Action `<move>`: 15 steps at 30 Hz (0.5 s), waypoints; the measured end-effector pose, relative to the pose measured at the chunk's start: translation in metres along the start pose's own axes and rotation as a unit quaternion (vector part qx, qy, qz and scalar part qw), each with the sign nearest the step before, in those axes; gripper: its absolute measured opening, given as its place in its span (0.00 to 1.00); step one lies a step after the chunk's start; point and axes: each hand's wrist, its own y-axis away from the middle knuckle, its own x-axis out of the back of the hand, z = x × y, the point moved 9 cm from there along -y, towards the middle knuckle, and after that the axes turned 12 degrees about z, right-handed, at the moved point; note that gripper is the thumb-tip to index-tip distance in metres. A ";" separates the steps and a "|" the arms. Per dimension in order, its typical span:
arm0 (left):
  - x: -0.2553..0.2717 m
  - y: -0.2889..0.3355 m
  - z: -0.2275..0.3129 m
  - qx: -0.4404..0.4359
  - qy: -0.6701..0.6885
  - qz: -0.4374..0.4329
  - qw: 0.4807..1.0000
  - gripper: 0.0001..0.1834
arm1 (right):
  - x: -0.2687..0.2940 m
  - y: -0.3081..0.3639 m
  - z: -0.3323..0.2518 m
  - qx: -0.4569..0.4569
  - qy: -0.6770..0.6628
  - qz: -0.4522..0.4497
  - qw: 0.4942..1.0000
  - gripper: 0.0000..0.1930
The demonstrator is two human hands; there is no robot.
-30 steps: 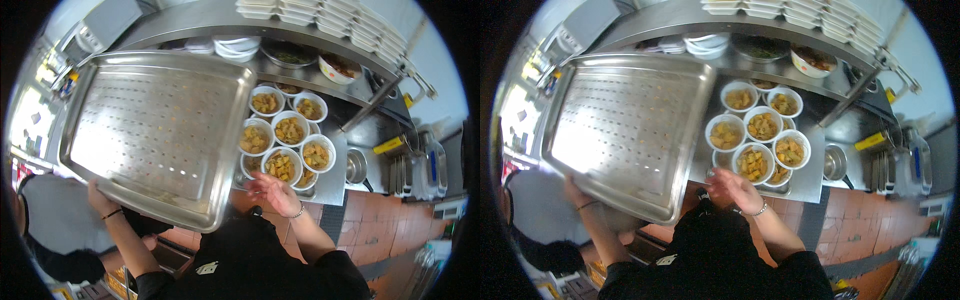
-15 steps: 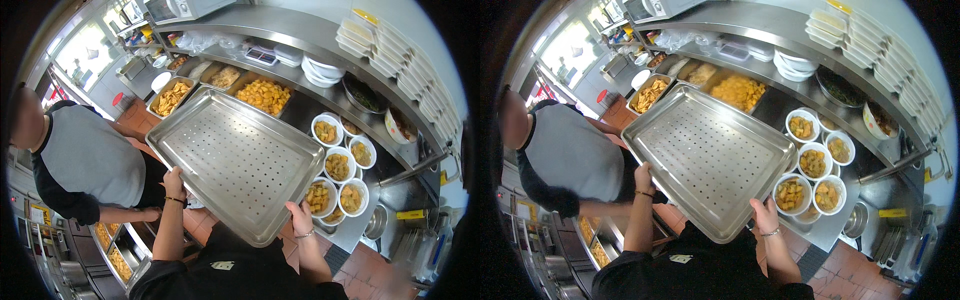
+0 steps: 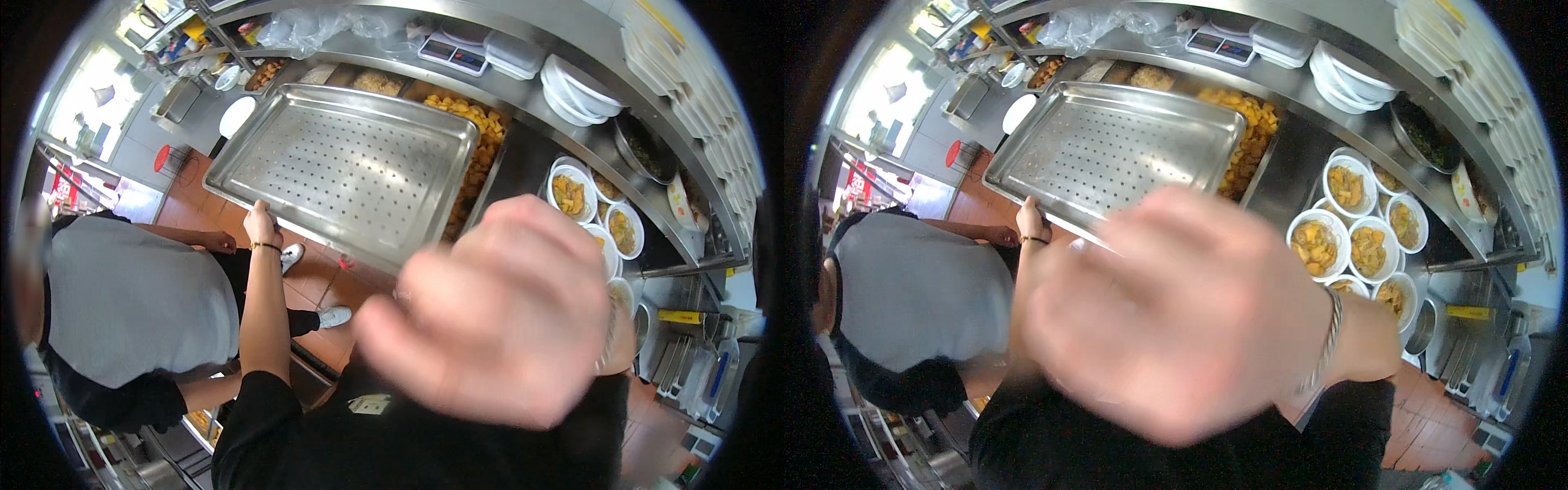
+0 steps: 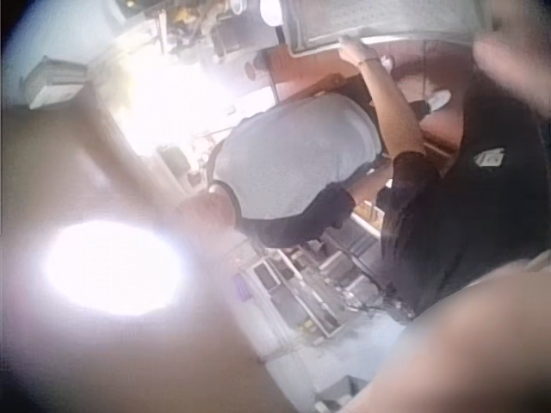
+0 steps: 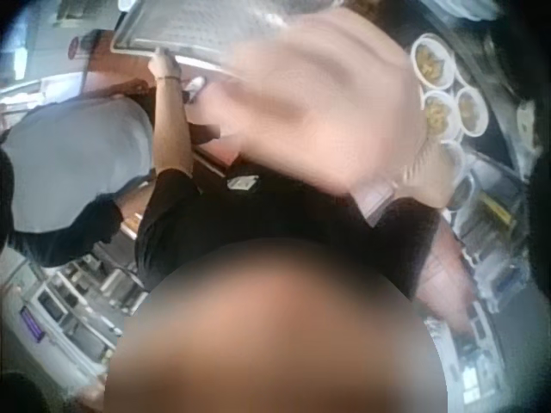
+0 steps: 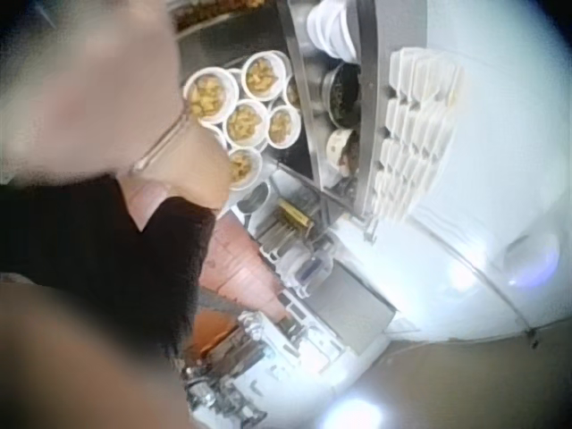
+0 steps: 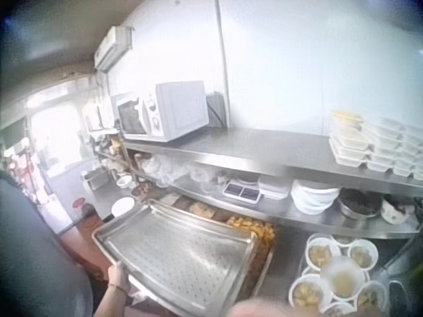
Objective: The person assembles multiple food orders in a commercial kitchen. They place fried items into bowls, add sauces and noodles, and use a microwave to heat portions. The person also handles order slips and organizes containers on the counter.
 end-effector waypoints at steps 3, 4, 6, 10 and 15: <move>-0.027 -0.075 -0.007 0.013 -0.009 0.029 0.999 0.07 | -0.053 -0.059 -0.003 -0.001 -0.018 -0.002 1.000 0.13; -0.042 -0.096 -0.013 0.014 -0.016 0.034 0.999 0.07 | -0.068 -0.071 0.007 -0.012 -0.022 -0.001 1.000 0.12; -0.067 -0.138 -0.028 0.034 -0.026 0.023 0.999 0.06 | -0.095 -0.085 0.032 -0.035 -0.021 0.006 0.999 0.11; -0.106 -0.213 -0.063 0.091 -0.002 -0.028 0.995 0.14 | -0.132 -0.097 0.070 -0.072 -0.028 0.038 0.996 0.09; -0.116 -0.282 -0.102 0.029 -0.220 0.022 0.975 0.15 | -0.145 -0.088 0.118 -0.097 -0.061 0.129 0.985 0.08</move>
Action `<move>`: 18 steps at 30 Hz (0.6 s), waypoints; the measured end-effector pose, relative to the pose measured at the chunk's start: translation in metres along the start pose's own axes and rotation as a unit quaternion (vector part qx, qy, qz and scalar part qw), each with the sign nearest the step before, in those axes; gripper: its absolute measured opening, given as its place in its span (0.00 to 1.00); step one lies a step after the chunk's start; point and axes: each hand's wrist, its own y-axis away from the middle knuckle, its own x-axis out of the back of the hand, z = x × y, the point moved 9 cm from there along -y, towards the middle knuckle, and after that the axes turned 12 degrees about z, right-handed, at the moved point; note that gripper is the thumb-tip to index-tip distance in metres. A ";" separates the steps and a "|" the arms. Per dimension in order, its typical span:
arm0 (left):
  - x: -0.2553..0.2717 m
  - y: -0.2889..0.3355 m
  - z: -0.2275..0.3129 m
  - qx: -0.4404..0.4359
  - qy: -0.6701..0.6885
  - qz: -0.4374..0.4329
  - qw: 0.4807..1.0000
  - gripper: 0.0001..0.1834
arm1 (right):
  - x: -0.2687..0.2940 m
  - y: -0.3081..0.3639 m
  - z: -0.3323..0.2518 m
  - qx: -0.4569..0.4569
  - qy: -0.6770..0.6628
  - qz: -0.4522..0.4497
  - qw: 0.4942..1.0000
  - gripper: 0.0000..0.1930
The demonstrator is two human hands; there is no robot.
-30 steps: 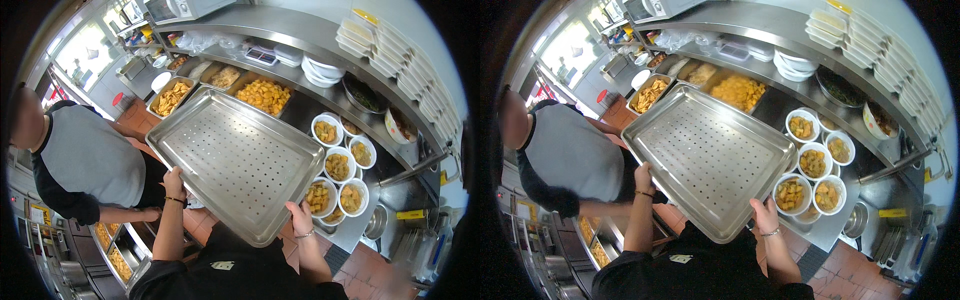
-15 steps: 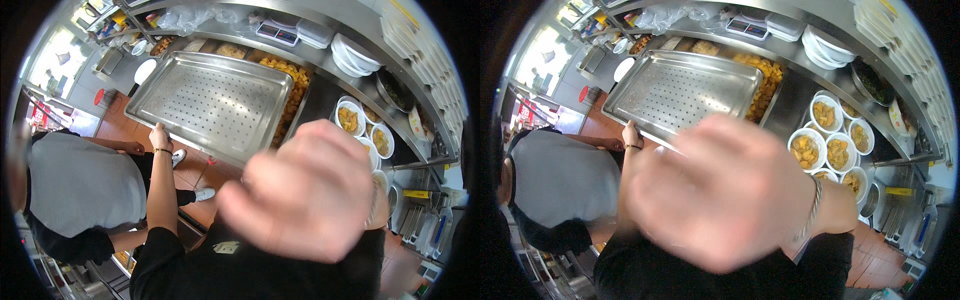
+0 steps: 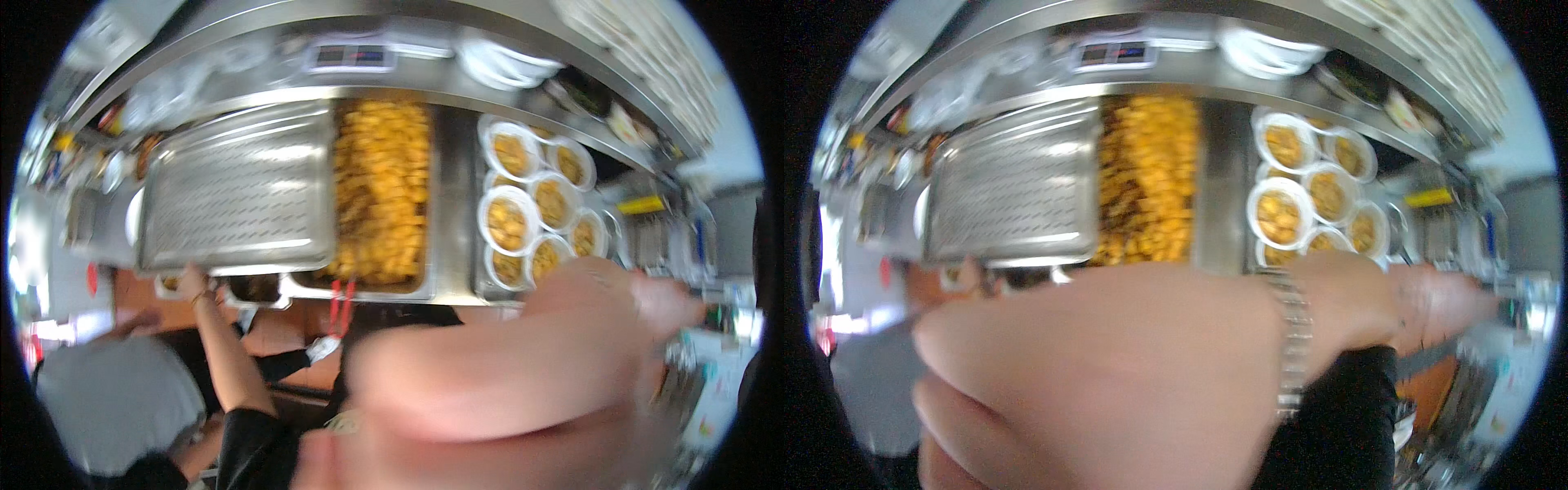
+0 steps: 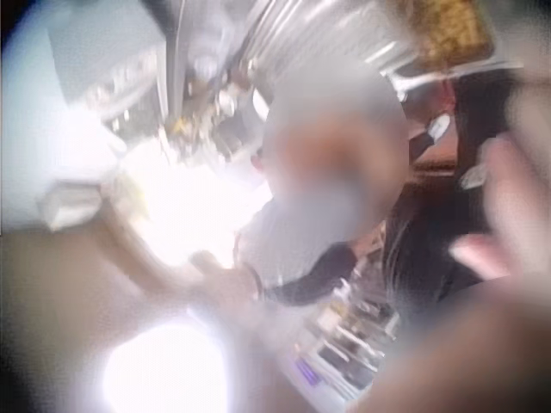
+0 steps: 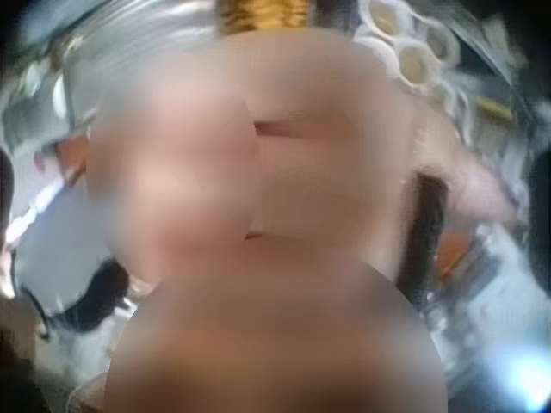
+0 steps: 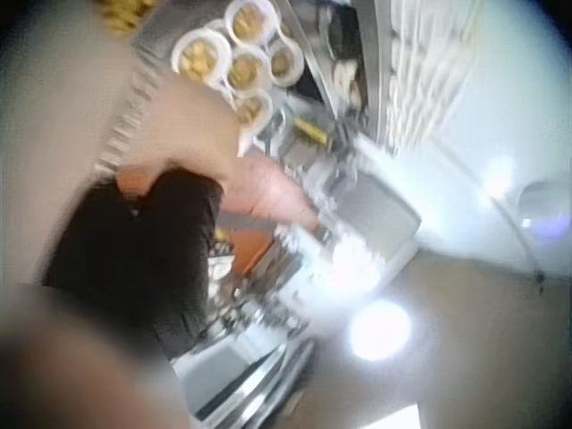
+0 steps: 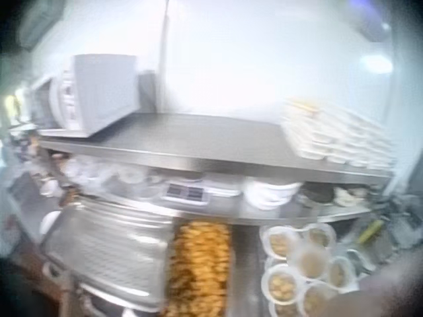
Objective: The person assembles multiple food orders in a commercial kitchen. They place fried items into bowls, add sauces and noodles, and use a microwave to heat portions. The person also handles order slips and organizes containers on the counter.
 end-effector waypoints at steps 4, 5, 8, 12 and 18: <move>-0.015 -0.022 -0.013 0.040 0.045 -0.046 0.997 0.16 | 0.034 0.009 0.025 0.030 -0.028 0.077 0.996 0.08; -0.015 -0.021 -0.016 0.049 0.047 -0.053 0.996 0.16 | 0.046 0.014 0.026 0.042 -0.025 0.078 0.996 0.08; -0.003 -0.005 -0.006 0.062 0.057 -0.034 0.996 0.17 | 0.075 0.051 0.027 0.038 0.019 -0.054 0.998 0.13; 0.019 0.098 0.071 -0.211 -0.109 0.042 0.971 0.17 | 0.171 0.155 0.105 -0.171 0.226 -0.116 0.952 0.18; -0.037 0.512 0.040 -0.503 -0.069 -0.296 0.809 0.15 | 0.523 0.457 0.145 -0.519 0.472 0.273 0.658 0.12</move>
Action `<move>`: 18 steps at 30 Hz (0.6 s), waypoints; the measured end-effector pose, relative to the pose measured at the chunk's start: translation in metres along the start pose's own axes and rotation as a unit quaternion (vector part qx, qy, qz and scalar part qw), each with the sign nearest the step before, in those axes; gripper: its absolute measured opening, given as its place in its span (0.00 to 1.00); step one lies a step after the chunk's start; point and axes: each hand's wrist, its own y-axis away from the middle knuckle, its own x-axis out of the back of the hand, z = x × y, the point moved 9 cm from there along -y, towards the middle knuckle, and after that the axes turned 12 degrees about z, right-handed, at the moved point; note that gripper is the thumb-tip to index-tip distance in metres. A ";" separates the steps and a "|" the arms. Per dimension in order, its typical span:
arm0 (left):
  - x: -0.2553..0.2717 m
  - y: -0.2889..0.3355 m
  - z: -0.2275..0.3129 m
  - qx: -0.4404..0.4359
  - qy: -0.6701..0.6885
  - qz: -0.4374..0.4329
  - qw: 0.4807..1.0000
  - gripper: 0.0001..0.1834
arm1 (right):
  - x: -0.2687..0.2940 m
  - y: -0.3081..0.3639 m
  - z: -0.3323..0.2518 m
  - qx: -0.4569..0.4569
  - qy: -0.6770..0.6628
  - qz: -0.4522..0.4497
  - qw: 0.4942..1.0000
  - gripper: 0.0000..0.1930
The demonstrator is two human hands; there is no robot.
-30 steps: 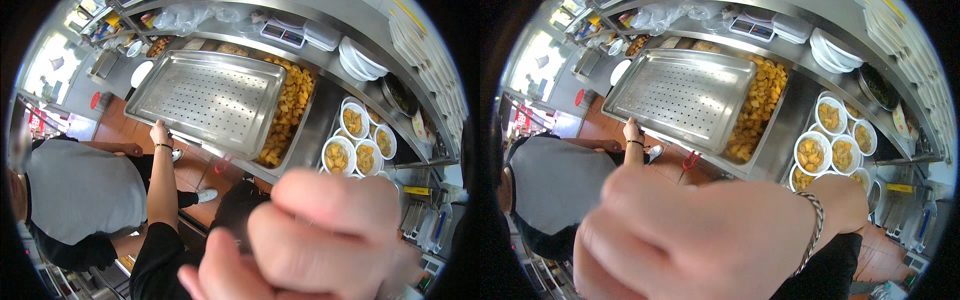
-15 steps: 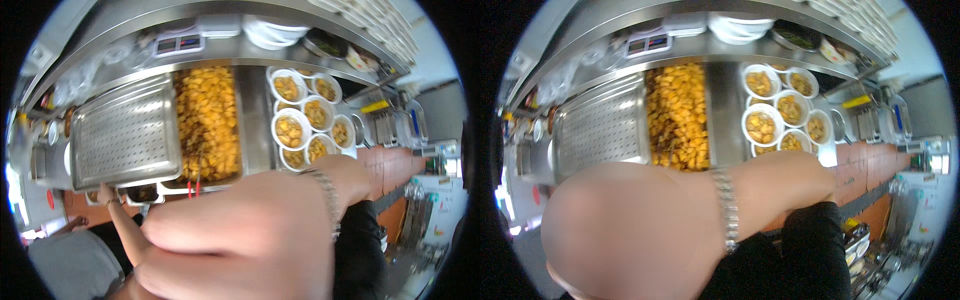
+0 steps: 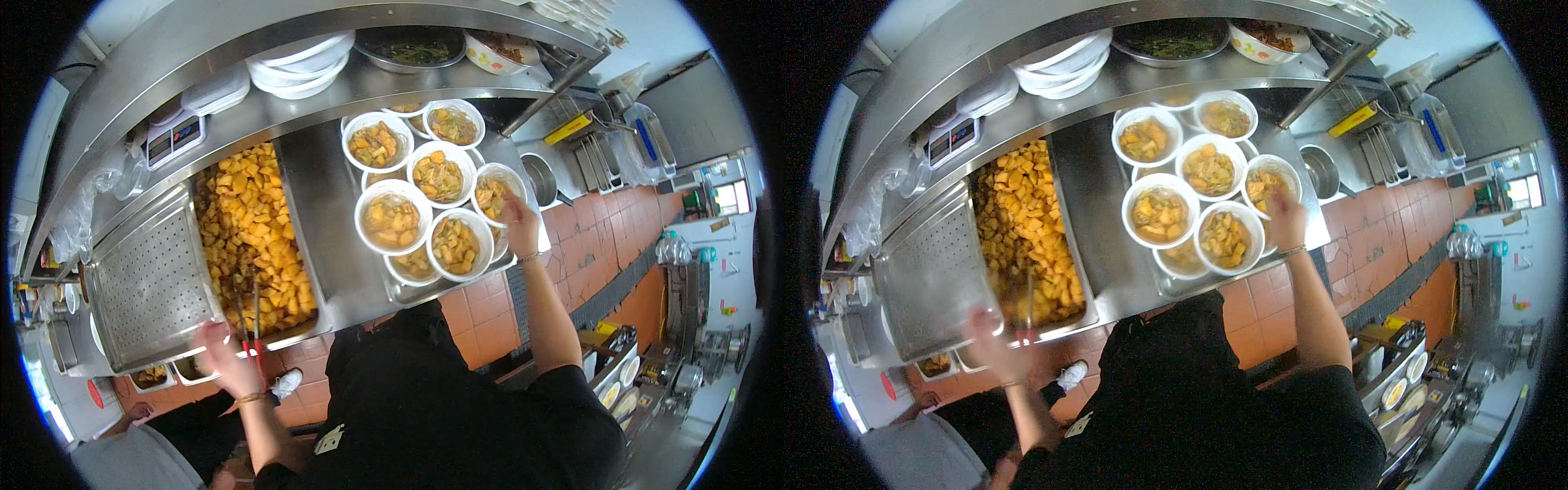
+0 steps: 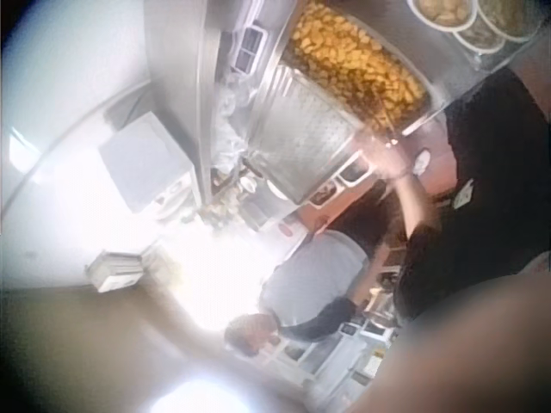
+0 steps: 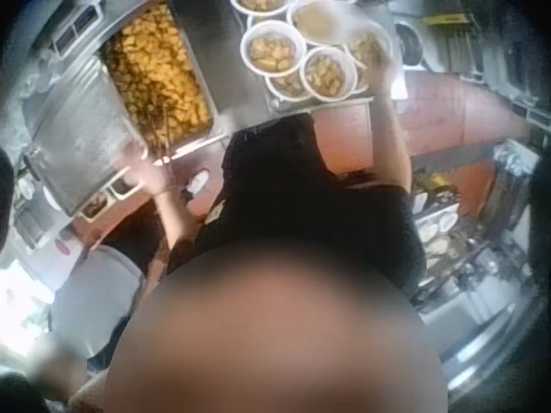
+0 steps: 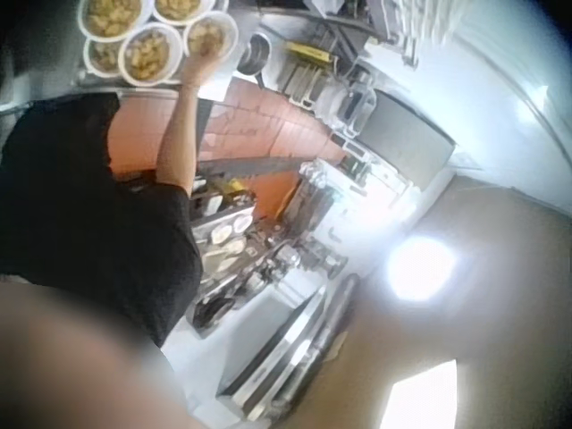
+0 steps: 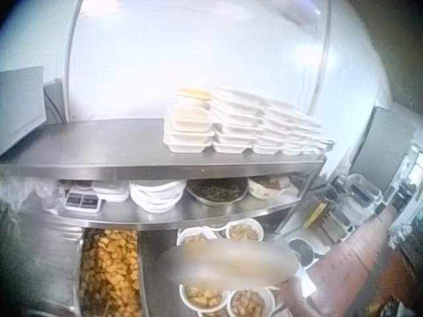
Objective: The person assembles multiple food orders in a commercial kitchen. They place fried items into bowls, add sauces and noodles, and use a microwave to heat portions. The person also handles order slips and organizes containers on the counter.
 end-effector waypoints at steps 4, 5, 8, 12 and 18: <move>-0.248 0.160 0.045 0.353 0.213 -0.157 0.897 0.24 | 0.023 -0.104 0.230 -0.080 0.178 0.025 0.980 0.27; -0.288 0.187 0.026 0.461 0.143 -0.159 0.861 0.26 | -0.003 -0.111 0.282 -0.150 0.176 -0.130 0.964 0.21; -0.357 0.232 0.001 0.539 0.117 -0.170 0.816 0.23 | -0.057 -0.090 0.312 0.151 0.298 -0.338 0.880 0.33; -0.394 0.249 0.003 0.522 0.331 -0.041 0.785 0.18 | -0.074 -0.072 0.317 -0.145 -0.164 -0.311 0.925 0.22; -0.380 0.297 0.017 0.530 0.232 0.017 0.815 0.17 | -0.069 -0.052 0.355 -0.525 -0.445 -0.126 0.715 0.24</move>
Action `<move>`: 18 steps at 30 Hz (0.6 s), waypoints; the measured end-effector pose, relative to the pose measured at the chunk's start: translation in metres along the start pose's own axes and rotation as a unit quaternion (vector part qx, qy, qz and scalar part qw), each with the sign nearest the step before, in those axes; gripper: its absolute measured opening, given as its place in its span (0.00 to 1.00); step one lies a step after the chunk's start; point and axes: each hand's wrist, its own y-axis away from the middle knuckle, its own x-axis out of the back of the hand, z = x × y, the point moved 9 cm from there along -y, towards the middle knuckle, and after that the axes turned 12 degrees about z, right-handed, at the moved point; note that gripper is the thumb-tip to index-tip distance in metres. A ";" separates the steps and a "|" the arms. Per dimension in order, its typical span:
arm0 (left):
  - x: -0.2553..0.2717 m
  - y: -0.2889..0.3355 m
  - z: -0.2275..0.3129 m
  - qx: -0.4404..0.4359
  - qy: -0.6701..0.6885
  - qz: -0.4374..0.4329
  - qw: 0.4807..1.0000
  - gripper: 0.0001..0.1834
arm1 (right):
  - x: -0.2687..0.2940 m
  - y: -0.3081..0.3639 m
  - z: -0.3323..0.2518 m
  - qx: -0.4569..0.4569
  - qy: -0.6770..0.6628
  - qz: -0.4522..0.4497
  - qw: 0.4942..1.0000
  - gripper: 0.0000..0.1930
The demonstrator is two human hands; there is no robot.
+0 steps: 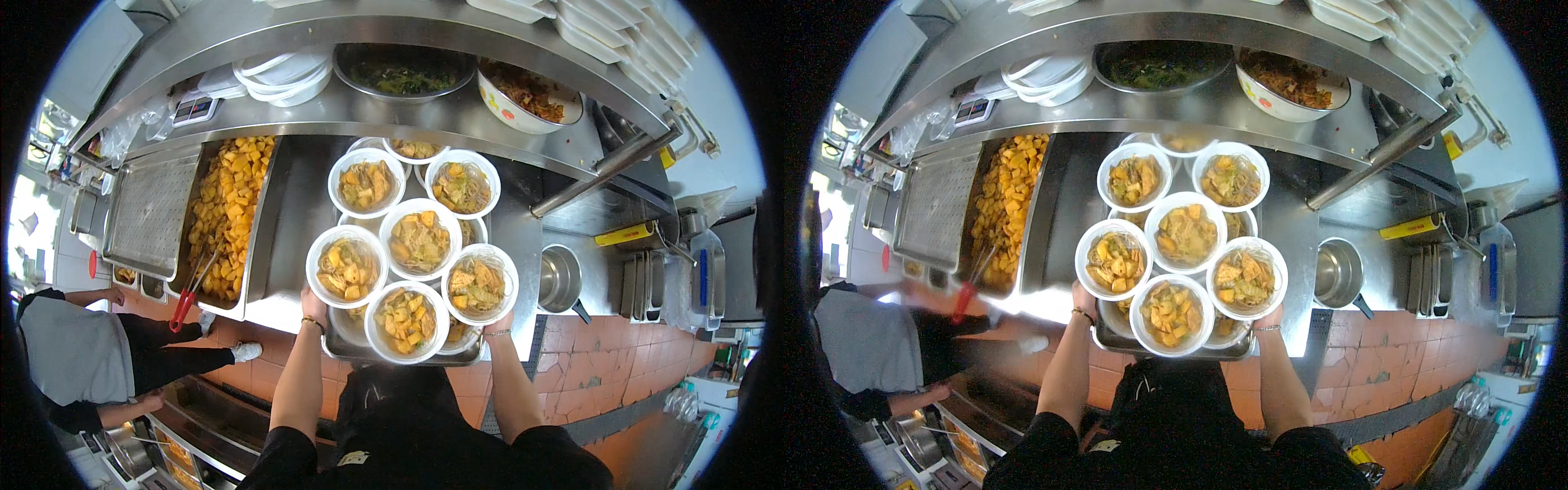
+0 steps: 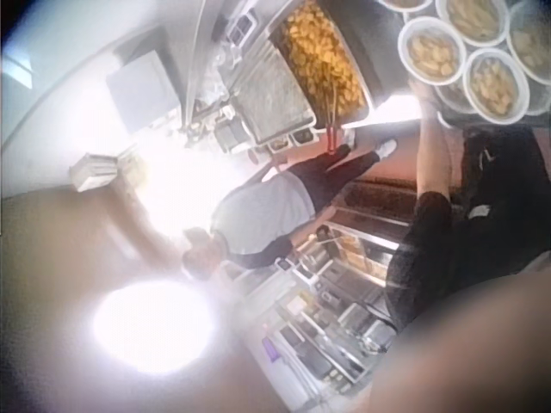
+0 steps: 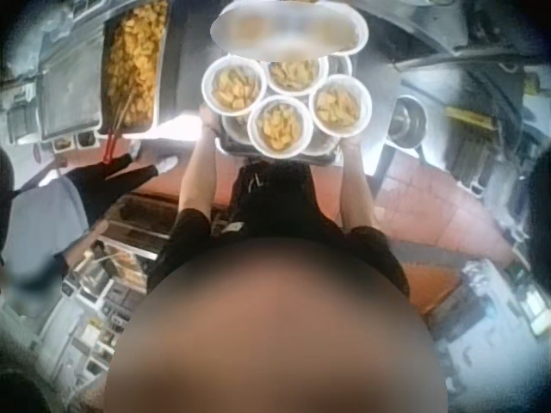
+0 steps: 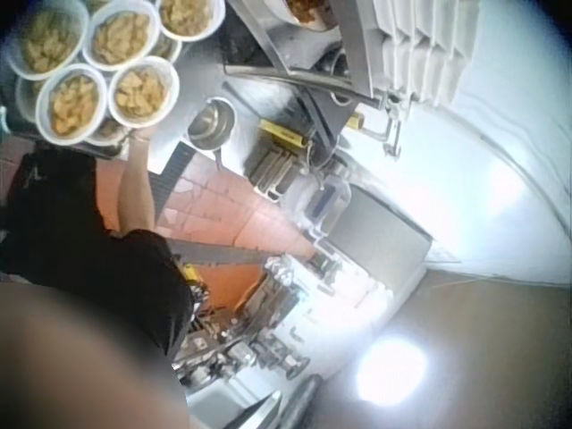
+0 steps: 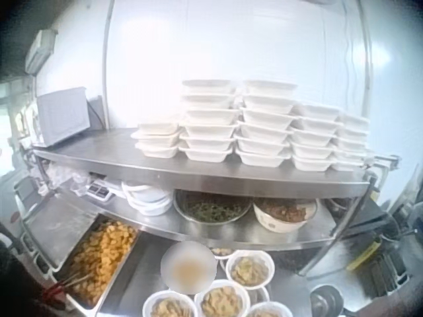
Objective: The person assembles multiple food orders in a commercial kitchen. They place fried items into bowls, add sauces and noodles, and use a microwave to heat portions. The person also handles order slips and organizes containers on the counter.
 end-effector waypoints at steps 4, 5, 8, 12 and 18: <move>0.037 0.044 -0.025 -0.016 -0.010 0.026 0.999 0.16 | 0.039 0.002 0.002 -0.011 0.009 0.034 0.999 0.24; 0.047 0.055 -0.031 -0.024 -0.008 0.027 0.999 0.16 | 0.044 0.007 0.003 -0.008 0.000 0.002 1.000 0.23; 0.082 0.090 -0.056 -0.024 0.022 0.051 0.998 0.16 | 0.068 0.026 0.005 -0.010 -0.004 -0.032 0.999 0.23; 0.128 0.141 -0.081 -0.059 0.037 0.049 0.996 0.15 | 0.098 0.057 0.005 0.016 0.018 -0.100 0.995 0.23; 0.165 0.140 -0.107 -0.015 0.086 0.043 0.995 0.14 | 0.110 0.091 0.014 0.075 0.033 -0.156 0.984 0.22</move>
